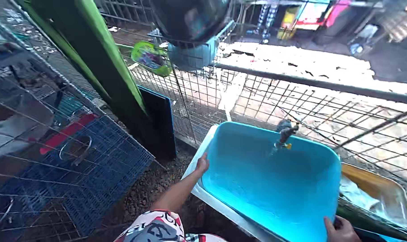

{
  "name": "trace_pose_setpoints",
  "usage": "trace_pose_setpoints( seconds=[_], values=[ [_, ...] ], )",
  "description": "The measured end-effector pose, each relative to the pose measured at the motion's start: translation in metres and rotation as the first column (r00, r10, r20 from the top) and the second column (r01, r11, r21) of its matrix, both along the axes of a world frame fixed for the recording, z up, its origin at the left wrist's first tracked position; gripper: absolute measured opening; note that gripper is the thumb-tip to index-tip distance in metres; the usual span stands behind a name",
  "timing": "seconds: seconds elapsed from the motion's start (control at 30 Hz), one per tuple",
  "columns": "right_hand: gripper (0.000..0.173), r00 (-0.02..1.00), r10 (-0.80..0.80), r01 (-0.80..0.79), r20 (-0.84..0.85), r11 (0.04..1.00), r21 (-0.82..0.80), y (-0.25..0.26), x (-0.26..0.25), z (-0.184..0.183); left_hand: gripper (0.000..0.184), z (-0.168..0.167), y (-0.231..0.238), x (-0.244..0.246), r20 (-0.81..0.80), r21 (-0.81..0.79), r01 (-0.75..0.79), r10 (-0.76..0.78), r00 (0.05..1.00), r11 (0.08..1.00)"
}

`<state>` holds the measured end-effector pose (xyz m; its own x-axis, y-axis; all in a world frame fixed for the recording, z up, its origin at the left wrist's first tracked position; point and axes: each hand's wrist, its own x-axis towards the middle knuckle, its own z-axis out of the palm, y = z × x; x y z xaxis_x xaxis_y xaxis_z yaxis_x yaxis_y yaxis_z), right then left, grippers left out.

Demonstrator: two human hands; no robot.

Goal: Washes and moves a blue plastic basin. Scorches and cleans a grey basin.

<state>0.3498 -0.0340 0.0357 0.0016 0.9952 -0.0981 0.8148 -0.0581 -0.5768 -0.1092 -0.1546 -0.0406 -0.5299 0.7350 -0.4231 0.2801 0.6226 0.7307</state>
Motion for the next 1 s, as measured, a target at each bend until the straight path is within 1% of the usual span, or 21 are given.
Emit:
trace_pose_setpoints(
  seconds=[0.13,0.2,0.27,0.3,0.37,0.43,0.47,0.5,0.53,0.57,0.6,0.63,0.67,0.73,0.8,0.87,0.93,0.97,1.0],
  values=[
    [0.048,0.982,0.110,-0.092,-0.156,0.989,0.116,-0.011,0.015,0.083,0.044,-0.008,0.014,0.011,0.066,0.120,-0.077,0.069,0.995,0.990],
    [0.042,0.948,0.161,-0.125,-0.274,0.982,0.144,-0.021,0.017,0.128,0.040,-0.001,0.020,0.015,0.088,0.145,-0.080,0.067,0.994,0.986],
    [0.030,0.871,0.179,-0.144,-0.458,0.983,0.110,-0.035,0.012,0.177,0.042,-0.001,0.028,0.020,0.107,0.100,-0.038,0.027,0.994,0.994],
    [0.026,0.822,0.186,-0.172,-0.538,0.982,0.076,-0.041,0.011,0.198,0.044,-0.010,0.031,0.025,0.124,0.070,-0.017,0.008,0.992,0.997],
    [0.030,0.715,0.226,-0.284,-0.661,0.959,0.021,-0.045,0.009,0.235,0.049,-0.024,0.031,0.041,0.179,0.014,0.028,-0.031,0.983,0.999],
    [0.036,0.638,0.248,-0.375,-0.729,0.927,-0.013,-0.044,-0.002,0.261,0.047,-0.025,0.032,0.055,0.250,-0.053,0.089,-0.073,0.965,0.995],
    [0.036,0.611,0.243,-0.392,-0.753,0.920,-0.022,-0.041,-0.009,0.268,0.044,-0.027,0.032,0.060,0.262,-0.076,0.150,-0.125,0.957,0.986],
    [0.032,0.608,0.234,-0.393,-0.758,0.919,-0.031,-0.036,-0.015,0.272,0.040,-0.029,0.031,0.065,0.267,-0.072,0.226,-0.199,0.943,0.971],
    [0.030,0.603,0.227,-0.401,-0.765,0.915,-0.044,-0.032,-0.020,0.276,0.042,-0.029,0.028,0.066,0.277,-0.067,0.307,-0.278,0.920,0.949],
    [0.031,0.597,0.222,-0.412,-0.771,0.910,-0.057,-0.028,-0.025,0.279,0.048,-0.030,0.025,0.064,0.291,-0.075,0.374,-0.338,0.895,0.924],
    [0.032,0.574,0.198,-0.408,-0.795,0.911,-0.067,-0.024,-0.026,0.281,0.049,-0.025,0.020,0.060,0.309,-0.082,0.429,-0.387,0.869,0.899],
    [0.031,0.553,0.166,-0.397,-0.816,0.914,-0.083,-0.017,-0.022,0.279,0.043,-0.020,0.015,0.053,0.316,-0.088,0.492,-0.444,0.838,0.866],
    [0.032,0.538,0.108,-0.350,-0.836,0.931,-0.105,-0.011,-0.014,0.274,0.038,-0.011,0.011,0.041,0.314,-0.099,0.553,-0.502,0.806,0.827],
    [0.033,0.517,-0.069,-0.182,-0.853,0.965,-0.189,-0.007,0.002,0.259,0.031,0.016,0.003,0.011,0.276,-0.138,0.614,-0.566,0.777,0.777],
    [0.031,0.454,-0.272,-0.012,-0.848,0.950,-0.312,-0.013,0.014,0.240,0.027,0.054,-0.001,-0.020,0.233,-0.212,0.603,-0.560,0.795,0.769],
    [0.027,0.446,-0.409,0.111,-0.796,0.908,-0.404,-0.028,0.014,0.221,0.024,0.101,-0.004,-0.042,0.174,-0.265,0.531,-0.502,0.847,0.805],
    [0.025,0.450,-0.460,0.081,-0.766,0.875,-0.477,-0.039,0.022,0.192,0.024,0.146,-0.011,-0.056,0.162,-0.243,0.393,-0.363,0.918,0.887],
    [0.024,0.479,-0.472,0.053,-0.740,0.857,-0.512,-0.042,0.026,0.173,0.024,0.167,-0.014,-0.059,0.163,-0.228,0.311,-0.279,0.946,0.923],
    [0.024,0.529,-0.474,0.018,-0.704,0.835,-0.549,-0.043,0.029,0.154,0.025,0.188,-0.015,-0.061,0.164,-0.211,0.227,-0.194,0.967,0.951]
  ],
)
